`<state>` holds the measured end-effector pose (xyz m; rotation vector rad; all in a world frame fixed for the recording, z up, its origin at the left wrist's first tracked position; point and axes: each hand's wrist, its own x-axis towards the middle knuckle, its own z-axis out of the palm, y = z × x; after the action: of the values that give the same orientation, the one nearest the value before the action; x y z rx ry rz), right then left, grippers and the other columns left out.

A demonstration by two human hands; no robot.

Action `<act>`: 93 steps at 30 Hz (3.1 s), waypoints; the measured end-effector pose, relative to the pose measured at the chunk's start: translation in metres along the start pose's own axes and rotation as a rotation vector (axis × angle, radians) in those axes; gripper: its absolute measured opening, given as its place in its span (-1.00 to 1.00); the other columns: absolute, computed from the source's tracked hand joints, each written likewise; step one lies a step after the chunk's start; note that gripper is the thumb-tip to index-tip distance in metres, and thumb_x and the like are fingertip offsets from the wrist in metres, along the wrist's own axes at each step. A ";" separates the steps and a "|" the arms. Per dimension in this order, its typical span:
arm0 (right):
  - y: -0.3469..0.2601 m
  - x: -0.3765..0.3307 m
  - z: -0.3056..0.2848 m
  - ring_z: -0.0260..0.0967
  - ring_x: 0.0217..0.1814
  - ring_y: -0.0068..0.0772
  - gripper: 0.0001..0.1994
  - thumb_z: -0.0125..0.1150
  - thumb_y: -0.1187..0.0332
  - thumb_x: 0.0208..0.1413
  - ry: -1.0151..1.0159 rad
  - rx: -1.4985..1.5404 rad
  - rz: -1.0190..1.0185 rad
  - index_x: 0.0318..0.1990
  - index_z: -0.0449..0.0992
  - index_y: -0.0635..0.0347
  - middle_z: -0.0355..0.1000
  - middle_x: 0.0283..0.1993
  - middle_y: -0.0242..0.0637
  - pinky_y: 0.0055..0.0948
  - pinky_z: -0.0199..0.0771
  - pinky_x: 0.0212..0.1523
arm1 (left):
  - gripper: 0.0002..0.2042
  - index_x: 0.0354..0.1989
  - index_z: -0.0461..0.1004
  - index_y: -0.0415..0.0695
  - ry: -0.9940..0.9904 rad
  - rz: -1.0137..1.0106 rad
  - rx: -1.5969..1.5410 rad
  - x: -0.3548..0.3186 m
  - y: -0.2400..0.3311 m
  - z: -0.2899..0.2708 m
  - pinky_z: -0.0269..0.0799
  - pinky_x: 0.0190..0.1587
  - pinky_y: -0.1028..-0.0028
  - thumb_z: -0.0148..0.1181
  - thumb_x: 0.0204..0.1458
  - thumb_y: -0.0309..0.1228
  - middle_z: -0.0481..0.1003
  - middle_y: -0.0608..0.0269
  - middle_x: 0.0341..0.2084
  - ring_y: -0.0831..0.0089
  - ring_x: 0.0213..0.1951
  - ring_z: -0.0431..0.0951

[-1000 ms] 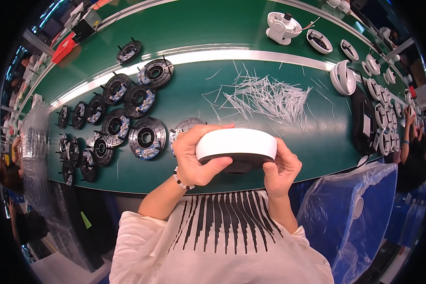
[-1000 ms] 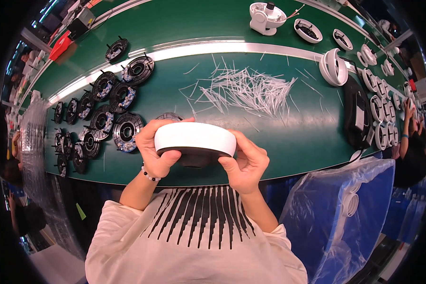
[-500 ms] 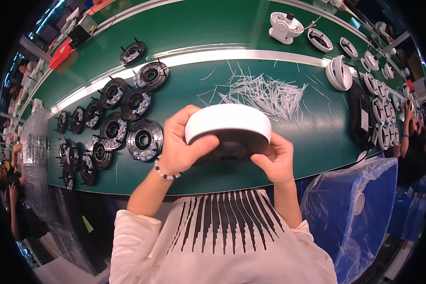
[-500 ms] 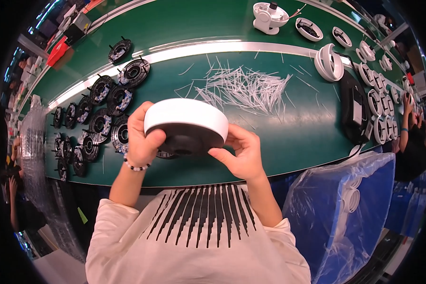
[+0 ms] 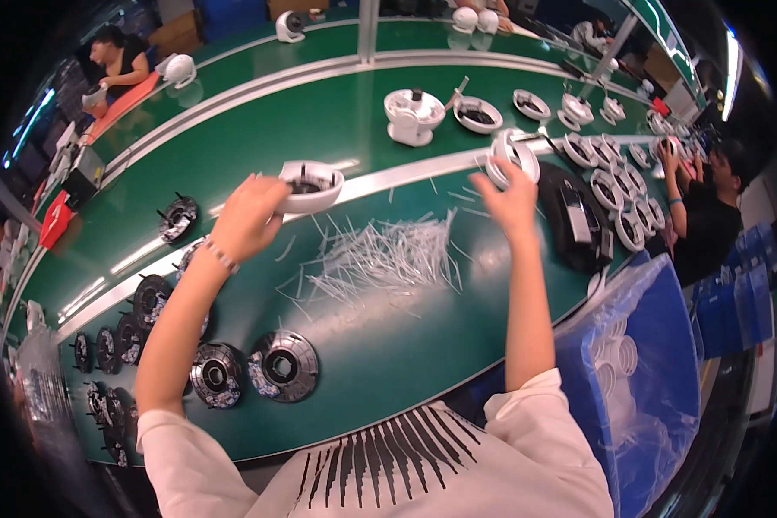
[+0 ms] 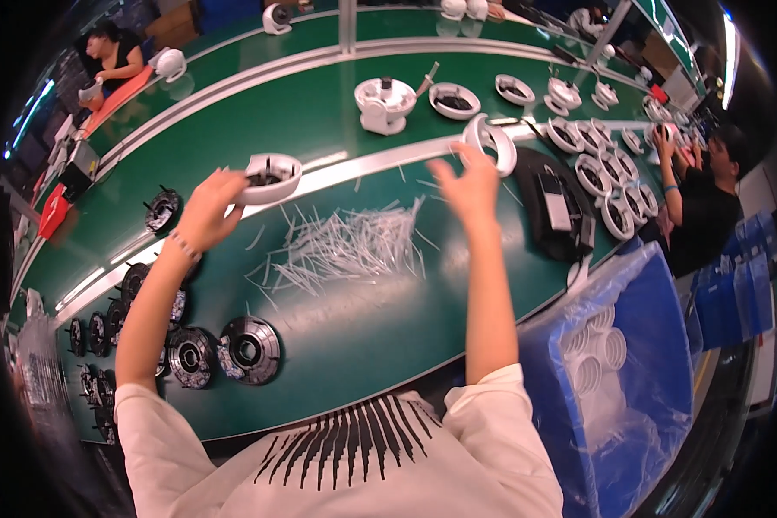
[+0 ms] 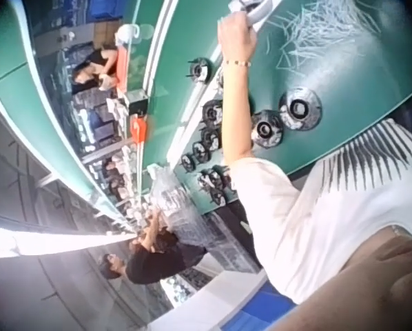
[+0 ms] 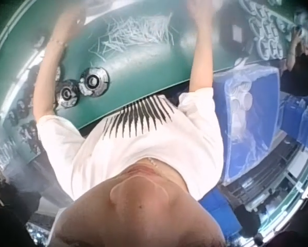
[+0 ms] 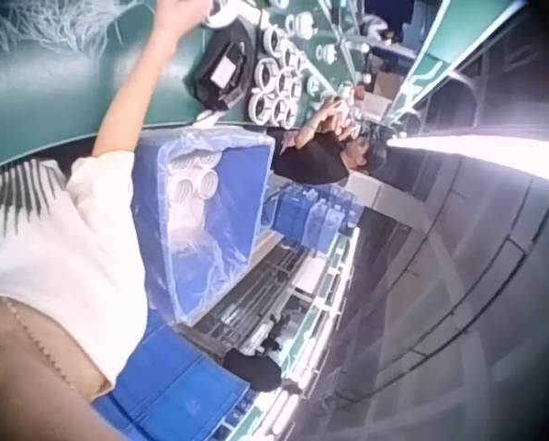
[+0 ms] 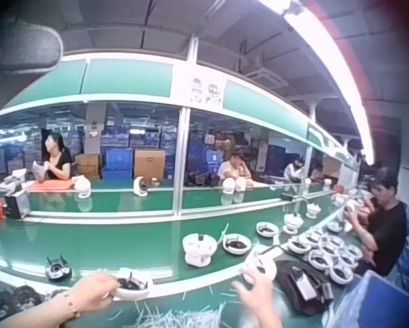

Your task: Assembling electronic circuit boards into plastic housing units on a production line.

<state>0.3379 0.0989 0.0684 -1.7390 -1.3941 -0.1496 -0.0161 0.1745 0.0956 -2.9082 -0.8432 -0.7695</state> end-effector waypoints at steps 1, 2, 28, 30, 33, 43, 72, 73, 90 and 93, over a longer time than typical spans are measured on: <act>0.026 0.015 0.008 0.36 -0.18 -0.17 -0.59 0.25 0.22 -0.27 0.100 -0.125 0.069 -0.25 0.44 0.31 0.40 -0.26 -0.05 -0.37 0.29 -0.12 | -0.80 -0.47 0.29 -0.23 0.088 0.030 0.085 0.004 -0.024 0.019 0.28 -0.16 0.24 0.01 -0.38 -0.63 0.38 -0.02 -0.38 0.09 -0.27 0.38; 0.072 0.028 0.021 0.29 -0.17 -0.07 -0.60 0.19 0.21 -0.22 0.148 -0.309 0.007 -0.20 0.41 0.24 0.37 -0.22 -0.05 -0.27 0.26 -0.12 | -0.82 -0.50 0.29 -0.22 0.176 0.061 0.171 0.009 -0.050 0.041 0.28 -0.18 0.24 0.00 -0.38 -0.64 0.39 -0.01 -0.38 0.10 -0.27 0.38; -0.113 -0.209 -0.041 0.28 -0.49 -0.08 -0.81 0.21 0.28 -0.20 -0.735 -0.044 -0.189 -0.55 0.43 0.22 0.33 -0.53 -0.15 -0.25 0.26 -0.47 | -0.67 -0.28 0.46 -0.16 -0.118 -1.323 0.016 -0.059 -0.179 0.031 0.38 -0.15 0.34 0.19 -0.35 -0.45 0.40 0.03 -0.20 0.22 -0.13 0.41; -0.108 -0.202 -0.037 0.25 -0.31 -0.03 -0.70 0.24 0.21 -0.25 -0.686 -0.050 -0.307 -0.41 0.42 0.24 0.32 -0.36 -0.08 -0.21 0.23 -0.30 | -0.70 -0.32 0.47 -0.18 -0.044 -1.333 -0.061 -0.056 -0.171 0.024 0.39 -0.16 0.36 0.16 -0.35 -0.47 0.42 0.00 -0.25 0.22 -0.15 0.42; -0.133 -0.184 -0.042 -0.11 0.16 0.17 -0.19 0.34 -0.01 -0.47 -0.696 -0.423 -0.333 -0.01 0.23 0.26 0.03 0.10 0.14 -0.04 -0.13 0.11 | -0.66 -0.27 0.45 -0.03 0.076 -1.249 -0.152 -0.052 -0.165 0.022 0.33 -0.11 0.37 0.14 -0.37 -0.43 0.41 0.07 -0.25 0.18 -0.16 0.41; -0.084 -0.176 -0.045 -0.18 0.19 0.20 0.02 0.38 0.02 -0.54 -0.840 -0.113 -0.296 0.12 -0.02 0.38 -0.10 0.14 0.26 -0.06 -0.19 0.16 | -0.68 -0.25 0.23 -0.27 0.514 -0.835 -0.901 -0.106 0.017 -0.046 0.30 -0.20 0.54 0.05 -0.28 -0.63 0.39 0.16 -0.38 0.48 -0.27 0.39; -0.144 -0.162 -0.018 -0.19 0.26 -0.19 0.10 0.43 0.25 -0.54 -0.504 0.905 -0.091 0.16 -0.22 0.45 -0.19 0.21 0.02 -0.35 -0.20 0.20 | -0.25 0.18 -0.23 -0.20 0.443 -0.546 -2.015 -0.107 0.180 0.019 -0.19 0.17 0.16 -0.40 -0.03 0.17 -0.07 0.07 0.15 0.22 0.17 -0.04; -0.147 -0.162 -0.019 -0.19 0.26 -0.20 0.10 0.44 0.23 -0.54 -0.568 0.898 -0.075 0.16 -0.22 0.43 -0.21 0.22 0.02 -0.35 -0.21 0.21 | -0.25 0.16 -0.12 -0.21 0.462 -0.534 -2.147 -0.112 0.178 0.021 -0.20 0.17 0.14 -0.45 -0.04 0.20 0.01 0.08 0.12 0.21 0.15 0.00; -0.152 -0.166 -0.030 -0.27 0.24 0.15 0.06 0.39 0.24 -0.56 -0.534 0.708 -0.355 0.17 -0.17 0.29 -0.25 0.22 0.12 -0.12 -0.15 0.16 | -0.43 0.11 0.03 -0.23 0.636 -0.855 -2.141 -0.086 0.181 0.023 0.21 0.01 0.38 -0.35 0.01 -0.06 0.26 0.06 -0.05 0.30 -0.04 0.29; -0.147 -0.160 -0.028 -0.28 0.23 0.17 0.04 0.39 0.23 -0.55 -0.595 0.737 -0.356 0.16 -0.16 0.28 -0.26 0.21 0.13 -0.10 -0.14 0.15 | -0.41 0.11 0.01 -0.25 0.614 -0.855 -2.123 -0.085 0.179 0.023 0.16 0.04 0.37 -0.36 0.00 -0.04 0.23 0.05 -0.03 0.29 0.00 0.26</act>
<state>0.1680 -0.0392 0.0735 -0.9318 -1.8607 0.6643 0.0227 -0.0171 0.0567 -1.6712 -1.6545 -4.3593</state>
